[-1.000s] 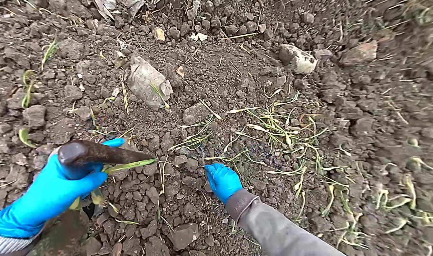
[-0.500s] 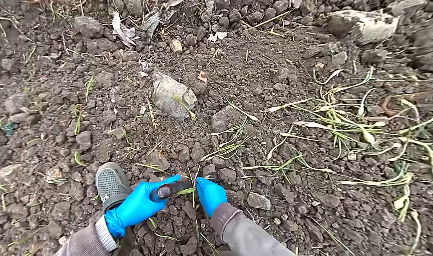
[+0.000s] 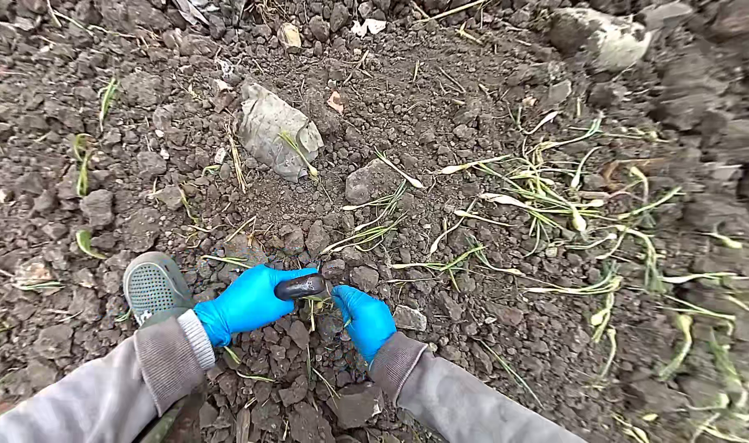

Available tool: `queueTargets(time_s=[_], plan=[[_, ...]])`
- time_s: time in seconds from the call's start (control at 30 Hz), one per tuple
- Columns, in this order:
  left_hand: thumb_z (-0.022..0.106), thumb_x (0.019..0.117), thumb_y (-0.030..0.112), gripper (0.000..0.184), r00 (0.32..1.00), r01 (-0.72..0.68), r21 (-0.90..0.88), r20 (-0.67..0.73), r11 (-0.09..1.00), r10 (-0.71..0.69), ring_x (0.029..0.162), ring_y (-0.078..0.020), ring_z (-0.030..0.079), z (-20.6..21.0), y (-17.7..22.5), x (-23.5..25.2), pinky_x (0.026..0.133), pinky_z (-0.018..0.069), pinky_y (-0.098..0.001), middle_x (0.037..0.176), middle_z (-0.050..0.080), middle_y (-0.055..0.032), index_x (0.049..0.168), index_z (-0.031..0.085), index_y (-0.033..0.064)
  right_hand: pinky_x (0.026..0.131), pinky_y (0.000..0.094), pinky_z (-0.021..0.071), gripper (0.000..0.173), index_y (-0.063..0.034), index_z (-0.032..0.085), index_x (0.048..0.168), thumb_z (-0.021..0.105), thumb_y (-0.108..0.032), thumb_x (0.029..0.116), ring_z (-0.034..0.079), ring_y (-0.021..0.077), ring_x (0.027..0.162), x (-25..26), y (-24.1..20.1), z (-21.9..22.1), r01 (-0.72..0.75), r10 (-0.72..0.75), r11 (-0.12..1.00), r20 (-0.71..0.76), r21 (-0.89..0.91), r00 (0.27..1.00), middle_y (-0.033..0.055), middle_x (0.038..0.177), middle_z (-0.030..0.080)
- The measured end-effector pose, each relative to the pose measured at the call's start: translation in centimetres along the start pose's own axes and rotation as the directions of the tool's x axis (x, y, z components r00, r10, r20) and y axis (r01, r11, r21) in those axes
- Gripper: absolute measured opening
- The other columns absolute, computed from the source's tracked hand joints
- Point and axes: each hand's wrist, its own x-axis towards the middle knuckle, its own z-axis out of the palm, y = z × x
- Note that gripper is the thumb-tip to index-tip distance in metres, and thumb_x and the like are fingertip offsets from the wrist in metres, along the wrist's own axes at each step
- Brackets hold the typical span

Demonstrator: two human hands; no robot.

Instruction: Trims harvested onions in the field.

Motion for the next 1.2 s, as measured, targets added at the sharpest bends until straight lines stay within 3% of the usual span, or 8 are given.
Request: queueTargets(time_s=[0.17,0.3,0.43,0.53,0.7,0.87,1.07,1.2], plan=[[0.070,0.0784,0.013,0.009,0.977,-0.032,-0.295,-0.210,0.955,-0.032,0.055,-0.0046,0.058,-2.2,-0.4,-4.4,0.049,0.0474,-0.0257,0.068,0.066,0.0065,0.083,0.075,0.0190,0.090,0.0525,0.0574,0.026,-0.0089,0.073,0.122,0.060,-0.010,0.0993,0.070,0.0349,0.108,4.2,-4.0,3.3,-0.027,0.075,0.973,0.204,-0.229,0.976,0.0162,0.117,0.072],[0.071,0.0776,0.015,0.026,0.895,-0.274,-0.293,-0.426,0.916,0.131,0.083,-0.0069,0.072,-5.1,0.3,-7.7,0.071,0.0617,-0.0257,0.105,0.077,0.0061,0.102,0.079,0.0216,0.094,0.0533,0.0544,0.030,-0.0076,0.070,0.125,0.054,-0.024,0.1048,0.066,0.0359,0.116,5.0,-4.4,5.7,-0.010,0.098,0.965,0.329,-0.260,0.939,0.0172,0.125,0.067],[0.071,0.0781,0.010,0.030,0.883,-0.250,-0.178,-0.444,0.952,0.149,0.080,0.0031,0.069,-3.8,-1.9,-5.4,0.069,0.0589,-0.0208,0.094,0.076,0.0120,0.104,0.079,0.0212,0.084,0.0533,0.0578,0.029,-0.0080,0.074,0.119,0.065,-0.016,0.0930,0.069,0.0373,0.111,4.5,0.2,3.0,0.198,-0.229,0.940,-0.080,-0.278,0.970,0.0156,0.120,0.072],[0.070,0.0731,0.011,0.011,0.848,-0.223,-0.334,-0.530,0.916,0.013,0.049,-0.0042,0.054,-4.1,-2.6,-5.2,0.044,0.0452,-0.0225,0.066,0.065,0.0058,0.081,0.072,0.0188,0.102,0.0554,0.0496,0.052,-0.0109,0.061,0.144,0.063,0.001,0.0933,0.056,0.0386,0.134,7.8,2.9,-0.9,0.079,-0.102,0.931,-0.047,-0.356,0.994,0.0120,0.147,0.060],[0.070,0.0778,0.007,0.038,0.801,-0.400,-0.319,-0.577,0.859,0.159,0.073,-0.0028,0.068,-5.2,1.1,-5.9,0.063,0.0588,-0.0199,0.116,0.075,0.0055,0.115,0.074,0.0160,0.101,0.0544,0.0486,0.066,-0.0107,0.055,0.148,0.073,-0.002,0.0847,0.057,0.0395,0.129,10.7,2.3,-3.5,0.139,0.020,0.823,0.272,-0.551,0.962,0.0171,0.139,0.061],[0.073,0.0820,0.024,0.058,0.880,-0.351,0.174,-0.275,0.920,0.388,0.080,0.0018,0.069,-4.1,-1.3,-1.9,0.070,0.0595,-0.0300,0.098,0.077,0.0110,0.138,0.066,0.0349,0.103,0.0519,0.0468,0.031,-0.0094,0.068,0.128,0.062,-0.011,0.0974,0.060,0.0364,0.124,10.1,2.1,-4.5,0.007,0.136,0.827,0.212,-0.562,0.968,0.0157,0.126,0.068],[0.070,0.0832,0.010,0.025,0.665,-0.421,-0.175,-0.727,0.890,0.172,0.074,-0.0006,0.069,-4.7,0.6,-4.9,0.062,0.0577,-0.0183,0.105,0.078,0.0066,0.107,0.075,0.0150,0.083,0.0550,0.0594,0.037,-0.0167,0.068,0.138,0.054,-0.033,0.1076,0.074,0.0350,0.099,5.1,2.1,-2.4,0.009,-0.024,0.963,-0.053,-0.269,0.998,0.0144,0.112,0.076],[0.071,0.0862,0.015,0.030,0.690,-0.518,-0.004,-0.593,0.855,0.415,0.099,-0.0087,0.074,-7.9,4.3,-7.1,0.082,0.0637,-0.0262,0.120,0.075,0.0030,0.116,0.073,0.0124,0.087,0.0540,0.0603,0.031,-0.0097,0.068,0.133,0.057,-0.016,0.1043,0.074,0.0342,0.104,3.5,1.9,-1.6,0.048,-0.058,0.982,-0.052,-0.183,0.997,0.0153,0.120,0.074]])
